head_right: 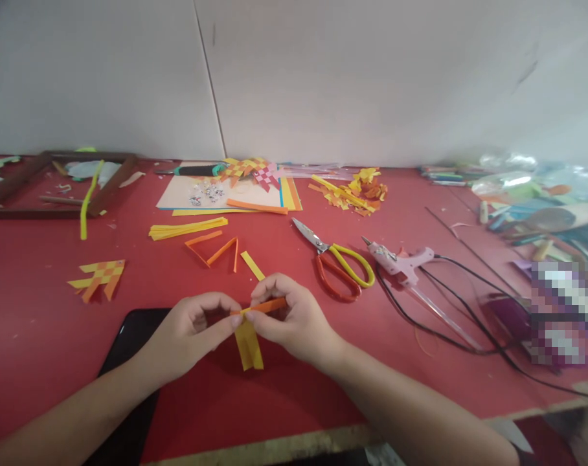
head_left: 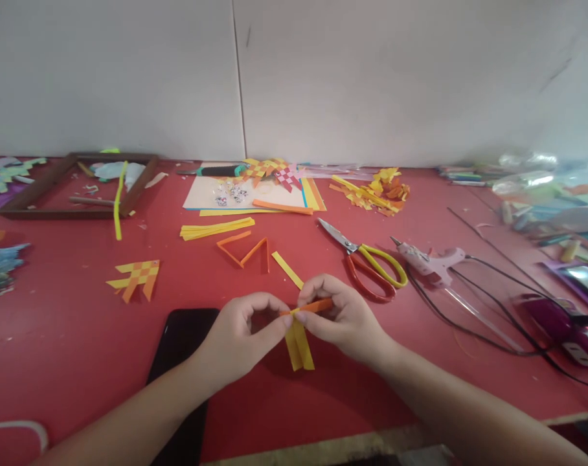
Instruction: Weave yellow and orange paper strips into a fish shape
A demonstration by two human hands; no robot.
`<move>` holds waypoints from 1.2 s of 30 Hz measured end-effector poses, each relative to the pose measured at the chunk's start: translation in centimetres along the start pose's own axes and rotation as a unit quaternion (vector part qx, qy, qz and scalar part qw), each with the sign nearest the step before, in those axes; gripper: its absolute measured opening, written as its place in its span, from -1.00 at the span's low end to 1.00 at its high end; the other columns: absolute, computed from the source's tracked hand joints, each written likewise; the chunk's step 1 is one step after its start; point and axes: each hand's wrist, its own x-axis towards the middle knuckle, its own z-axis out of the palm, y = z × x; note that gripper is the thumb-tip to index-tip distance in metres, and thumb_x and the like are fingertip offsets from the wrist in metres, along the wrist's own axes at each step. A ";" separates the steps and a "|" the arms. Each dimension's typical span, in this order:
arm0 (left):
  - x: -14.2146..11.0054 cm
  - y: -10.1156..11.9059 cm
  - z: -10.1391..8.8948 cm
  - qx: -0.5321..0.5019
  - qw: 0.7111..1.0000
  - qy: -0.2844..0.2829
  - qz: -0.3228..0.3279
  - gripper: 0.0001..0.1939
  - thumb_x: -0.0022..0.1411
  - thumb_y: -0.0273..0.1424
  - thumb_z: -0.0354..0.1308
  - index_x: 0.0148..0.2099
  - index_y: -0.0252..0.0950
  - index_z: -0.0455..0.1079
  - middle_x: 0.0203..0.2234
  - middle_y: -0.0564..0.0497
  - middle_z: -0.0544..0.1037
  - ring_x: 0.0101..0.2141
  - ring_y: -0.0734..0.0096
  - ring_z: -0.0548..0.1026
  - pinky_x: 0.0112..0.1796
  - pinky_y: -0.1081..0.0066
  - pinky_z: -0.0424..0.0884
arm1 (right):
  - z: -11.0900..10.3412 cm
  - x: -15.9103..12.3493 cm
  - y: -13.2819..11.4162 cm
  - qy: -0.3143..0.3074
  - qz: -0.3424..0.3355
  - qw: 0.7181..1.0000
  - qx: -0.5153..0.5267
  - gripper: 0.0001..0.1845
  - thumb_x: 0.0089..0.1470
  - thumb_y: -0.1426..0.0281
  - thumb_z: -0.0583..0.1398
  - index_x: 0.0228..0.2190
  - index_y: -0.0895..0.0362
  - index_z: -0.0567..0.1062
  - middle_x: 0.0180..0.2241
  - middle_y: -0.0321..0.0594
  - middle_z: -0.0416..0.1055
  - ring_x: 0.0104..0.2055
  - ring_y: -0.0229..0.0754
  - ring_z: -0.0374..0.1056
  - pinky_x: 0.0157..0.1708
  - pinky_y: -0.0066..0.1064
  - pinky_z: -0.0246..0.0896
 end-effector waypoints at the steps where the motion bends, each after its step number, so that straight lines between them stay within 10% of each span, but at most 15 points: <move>1: 0.0 0.0 0.0 0.003 1.000 0.002 0.001 -0.79 0.20 -0.23 0.17 -0.31 -0.29 0.46 -0.46 0.04 0.52 -0.47 0.46 0.38 -0.43 0.46 0.27 | 0.0 0.0 0.0 -0.002 -0.004 1.000 -0.003 -0.81 0.03 0.36 0.29 -0.35 0.12 0.36 -0.42 -0.33 0.35 -0.45 -0.39 0.25 -0.45 -0.53 0.24; 10: 0.0 -0.2 -0.2 0.005 1.000 0.008 0.019 -0.82 0.23 -0.27 0.15 -0.33 -0.27 0.41 -0.54 0.12 0.41 -0.56 0.56 0.28 -0.51 0.50 0.20 | -0.6 0.4 -0.5 0.034 -0.049 0.995 -0.074 -0.86 0.09 0.30 0.23 -0.34 0.10 0.41 -0.39 -0.27 0.41 -0.39 -0.29 0.34 -0.38 -0.43 0.29; 14: 0.1 -0.3 -0.2 -0.016 0.999 0.028 0.009 -0.82 0.24 -0.26 0.14 -0.33 -0.27 0.39 -0.59 0.15 0.34 -0.61 0.58 0.22 -0.55 0.51 0.16 | -2.2 1.4 -0.1 0.127 -0.098 0.935 -0.317 -0.88 0.17 0.37 0.15 -0.38 0.09 0.47 -0.37 -0.21 0.48 -0.28 -0.16 0.35 -0.17 -0.24 0.24; 19: 0.3 -0.2 -0.2 -0.027 0.999 0.030 0.004 -0.83 0.23 -0.27 0.14 -0.33 -0.26 0.38 -0.62 0.18 0.28 -0.61 0.57 0.21 -0.56 0.52 0.15 | -2.5 1.9 1.2 0.072 -0.084 0.870 -0.480 -0.89 0.09 0.43 0.20 -0.28 0.13 0.48 -0.22 -0.10 0.46 -0.16 -0.02 0.30 -0.07 -0.13 0.19; 36: 0.3 0.1 -0.2 -0.022 0.999 0.030 0.001 -0.81 0.21 -0.24 0.15 -0.34 -0.26 0.38 -0.60 0.17 0.30 -0.61 0.57 0.20 -0.56 0.50 0.16 | -1.8 1.2 1.3 0.075 -0.071 0.859 -0.501 -0.71 -0.10 0.59 0.11 -0.28 0.12 0.41 -0.28 -0.13 0.43 -0.21 -0.03 0.31 -0.17 -0.18 0.24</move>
